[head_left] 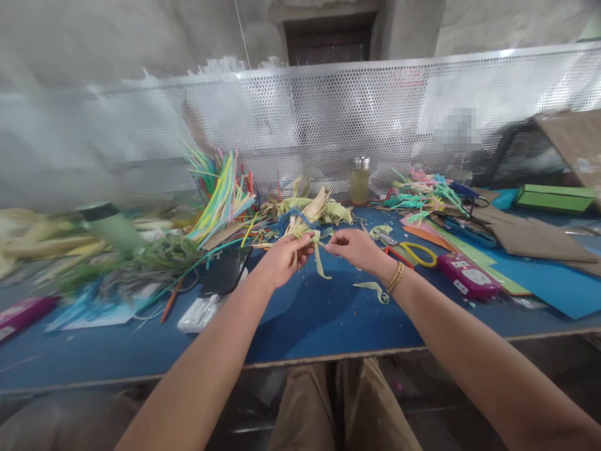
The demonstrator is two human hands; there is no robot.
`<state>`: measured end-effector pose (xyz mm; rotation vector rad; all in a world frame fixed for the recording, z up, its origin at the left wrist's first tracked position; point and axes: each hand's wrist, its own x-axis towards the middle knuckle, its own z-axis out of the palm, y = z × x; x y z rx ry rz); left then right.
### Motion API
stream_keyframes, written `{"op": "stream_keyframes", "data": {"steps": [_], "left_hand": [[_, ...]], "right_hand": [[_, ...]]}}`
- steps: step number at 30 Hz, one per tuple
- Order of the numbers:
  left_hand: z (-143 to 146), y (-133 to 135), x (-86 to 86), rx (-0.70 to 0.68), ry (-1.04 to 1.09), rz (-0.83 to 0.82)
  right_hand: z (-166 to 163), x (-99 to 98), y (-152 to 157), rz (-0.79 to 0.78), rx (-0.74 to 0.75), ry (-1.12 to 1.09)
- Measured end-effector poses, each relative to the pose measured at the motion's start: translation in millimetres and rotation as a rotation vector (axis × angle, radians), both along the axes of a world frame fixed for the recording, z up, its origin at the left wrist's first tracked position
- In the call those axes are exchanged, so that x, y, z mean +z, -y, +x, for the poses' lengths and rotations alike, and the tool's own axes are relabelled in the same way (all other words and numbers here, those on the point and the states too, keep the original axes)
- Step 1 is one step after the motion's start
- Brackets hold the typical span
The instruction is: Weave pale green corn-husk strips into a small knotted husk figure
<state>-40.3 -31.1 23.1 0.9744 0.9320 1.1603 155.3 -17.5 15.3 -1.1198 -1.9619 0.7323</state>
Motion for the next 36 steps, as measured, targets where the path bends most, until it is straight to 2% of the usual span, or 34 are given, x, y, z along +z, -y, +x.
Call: {"op": "stream_keyframes", "data": {"steps": [6,10,13,16,22,27,29,31,33,36], "left_hand": [[0.9,-1.5,-4.8,0.012,-0.12,0.087],[-1.4,-4.4,-10.5,-0.004,-0.312,0.208],[-1.6,-4.6,-12.9,-0.004,-0.391,0.249],[0.4,-2.4,-10.9,-0.039,-0.34,0.183],[4.3,3.1,-1.7,-0.056,-0.211,0.072],[2.1,-0.2,-1.6,-0.064,-0.168,-0.03],[0.8,-1.9,-2.1,-0.081,-0.117,-0.071],[0.7,-2.5,-2.7,-0.112,-0.081,-0.08],[2.1,-2.0,-4.3,-0.131,-0.085,-0.043],[5.6,-1.6,-8.9,-0.096,-0.159,0.028]], "right_hand": [[0.2,5.8,6.1,0.071,0.04,0.082],[-2.3,10.6,10.7,0.31,-0.087,0.03],[-5.5,12.1,12.0,0.47,-0.009,0.048],[-8.2,9.9,12.1,0.519,0.063,0.113],[-10.3,5.3,13.5,0.436,-0.052,0.136],[-11.2,5.0,11.9,0.39,-0.105,0.097],[-11.7,3.5,9.1,0.269,-0.147,0.003],[-12.8,1.2,6.0,0.08,-0.15,-0.127],[-14.6,-0.7,4.2,-0.089,-0.087,-0.254],[-18.1,-0.4,5.3,-0.191,0.007,-0.391]]}}
